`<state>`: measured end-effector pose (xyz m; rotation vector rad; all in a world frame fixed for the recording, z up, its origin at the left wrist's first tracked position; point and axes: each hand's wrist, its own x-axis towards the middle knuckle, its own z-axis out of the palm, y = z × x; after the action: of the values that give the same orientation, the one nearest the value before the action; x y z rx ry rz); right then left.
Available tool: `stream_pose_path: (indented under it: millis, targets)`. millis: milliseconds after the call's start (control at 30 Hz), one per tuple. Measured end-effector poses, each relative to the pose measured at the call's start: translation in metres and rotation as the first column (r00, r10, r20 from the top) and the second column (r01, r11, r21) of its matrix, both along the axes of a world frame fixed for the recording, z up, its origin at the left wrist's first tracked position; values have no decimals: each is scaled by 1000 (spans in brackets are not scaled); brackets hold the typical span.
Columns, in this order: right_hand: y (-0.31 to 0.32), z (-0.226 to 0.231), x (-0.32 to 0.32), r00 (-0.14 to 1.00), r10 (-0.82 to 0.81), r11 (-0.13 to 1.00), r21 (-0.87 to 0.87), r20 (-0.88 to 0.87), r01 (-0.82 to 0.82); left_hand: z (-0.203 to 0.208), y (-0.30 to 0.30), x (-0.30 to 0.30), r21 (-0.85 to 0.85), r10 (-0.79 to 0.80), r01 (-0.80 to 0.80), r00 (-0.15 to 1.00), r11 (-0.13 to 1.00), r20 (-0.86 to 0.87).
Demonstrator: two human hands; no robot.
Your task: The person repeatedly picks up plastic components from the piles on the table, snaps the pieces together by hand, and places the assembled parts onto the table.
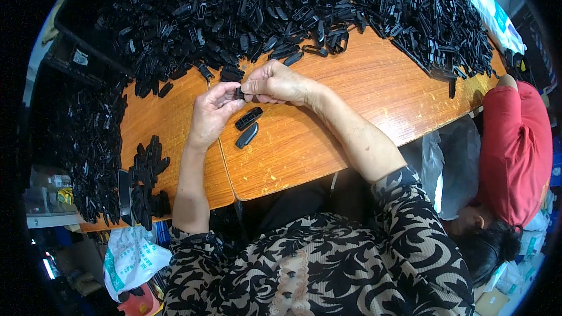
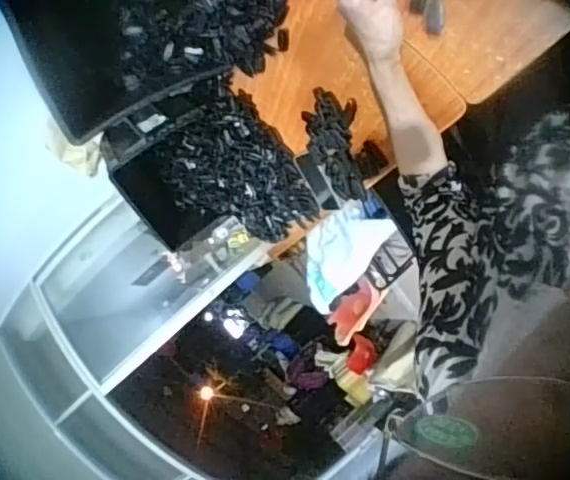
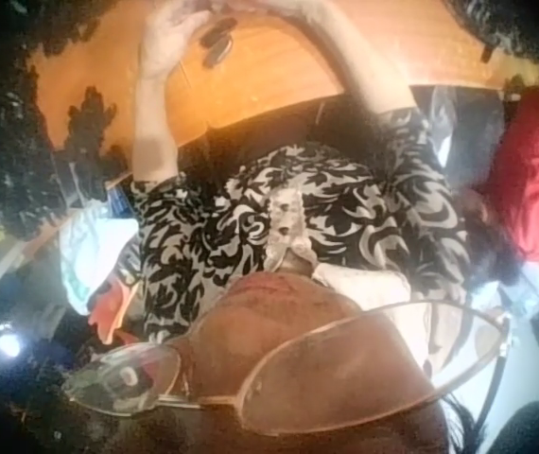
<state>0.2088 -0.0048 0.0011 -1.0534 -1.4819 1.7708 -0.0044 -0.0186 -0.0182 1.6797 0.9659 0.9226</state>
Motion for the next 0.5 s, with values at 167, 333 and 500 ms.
stream_pose_path:
  millis: [167,333,500]
  targets:
    - [-1,6,4,999,18,1000,16,47,-19,-1,0,2,-2,27,-27,1000,1000,14]
    - [-3,5,-7,988,-57,993,111,144,41,2,-2,2,104,-7,11,999,995,-32]
    - [-8,-1,-16,939,-162,969,226,302,95,0,-3,1,-28,-37,43,981,999,191]
